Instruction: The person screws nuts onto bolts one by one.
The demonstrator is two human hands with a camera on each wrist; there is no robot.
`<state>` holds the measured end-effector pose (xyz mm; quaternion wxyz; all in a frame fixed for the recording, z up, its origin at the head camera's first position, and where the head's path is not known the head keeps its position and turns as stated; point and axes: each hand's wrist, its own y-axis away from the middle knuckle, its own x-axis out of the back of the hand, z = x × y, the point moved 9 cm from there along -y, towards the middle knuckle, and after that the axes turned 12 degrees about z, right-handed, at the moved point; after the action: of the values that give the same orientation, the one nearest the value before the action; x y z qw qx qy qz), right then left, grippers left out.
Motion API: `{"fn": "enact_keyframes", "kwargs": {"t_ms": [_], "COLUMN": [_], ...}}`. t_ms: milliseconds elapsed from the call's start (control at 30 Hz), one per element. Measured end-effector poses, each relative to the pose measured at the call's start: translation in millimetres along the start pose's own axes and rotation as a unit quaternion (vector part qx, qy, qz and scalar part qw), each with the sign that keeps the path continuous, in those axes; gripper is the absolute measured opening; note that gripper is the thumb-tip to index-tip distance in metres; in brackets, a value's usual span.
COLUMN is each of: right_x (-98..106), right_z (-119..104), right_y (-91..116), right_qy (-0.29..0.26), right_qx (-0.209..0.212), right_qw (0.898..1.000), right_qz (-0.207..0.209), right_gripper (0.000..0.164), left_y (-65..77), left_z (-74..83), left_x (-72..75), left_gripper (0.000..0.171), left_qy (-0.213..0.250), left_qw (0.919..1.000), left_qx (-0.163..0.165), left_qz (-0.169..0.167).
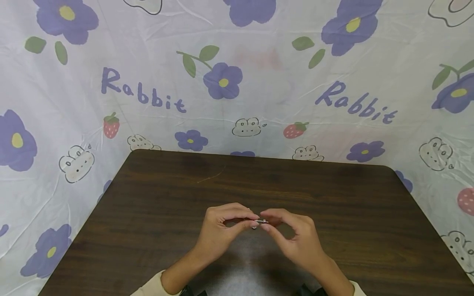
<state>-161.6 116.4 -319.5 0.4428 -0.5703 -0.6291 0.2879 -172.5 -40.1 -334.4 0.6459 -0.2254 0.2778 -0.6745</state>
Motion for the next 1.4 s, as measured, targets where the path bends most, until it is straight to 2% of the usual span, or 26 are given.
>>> {"fn": "enact_keyframes", "kwargs": {"t_ms": [233,500,667,733,900,1067,1400], "right_x": [-1.0,-2.5,-2.4,-2.1,1.1,0.8,1.7], "right_z": [-1.6,1.0,5.2,5.4,3.3,0.4,-1.9], "right_y": [0.0,1.0,2.1,2.0,0.4,-0.9,-0.5], "right_qy": [-0.007,0.006,0.011,0.009,-0.001,-0.013,-0.01], "right_qx": [0.015,-0.021,-0.046,-0.051,-0.04,-0.008,0.014], "right_qw": [1.0,0.999,0.998,0.998,0.999,1.0,1.0], "right_qz": [-0.003,-0.027,-0.029,-0.027,-0.011,-0.005,0.007], "right_gripper": [0.015,0.006,0.024,0.024,0.016,0.027,0.014], "left_y": [0.4,0.5,-1.3,-2.0,-2.1,-1.2,0.1], "left_z": [0.6,0.4,1.0,1.4,1.8,1.2,0.6], "left_x": [0.2,-2.6,-3.2,-2.6,-0.5,0.4,-1.0], "left_gripper": [0.012,0.012,0.011,0.011,0.01,0.009,0.01], "left_qy": [-0.002,0.01,0.007,0.003,-0.015,-0.027,-0.017], "left_qw": [1.0,0.9999,1.0,1.0,0.9999,0.9996,0.9998], "left_qx": [0.002,0.006,0.004,0.004,0.003,-0.001,0.007], "left_qz": [0.001,-0.005,-0.002,0.001,0.005,0.006,0.003]}}
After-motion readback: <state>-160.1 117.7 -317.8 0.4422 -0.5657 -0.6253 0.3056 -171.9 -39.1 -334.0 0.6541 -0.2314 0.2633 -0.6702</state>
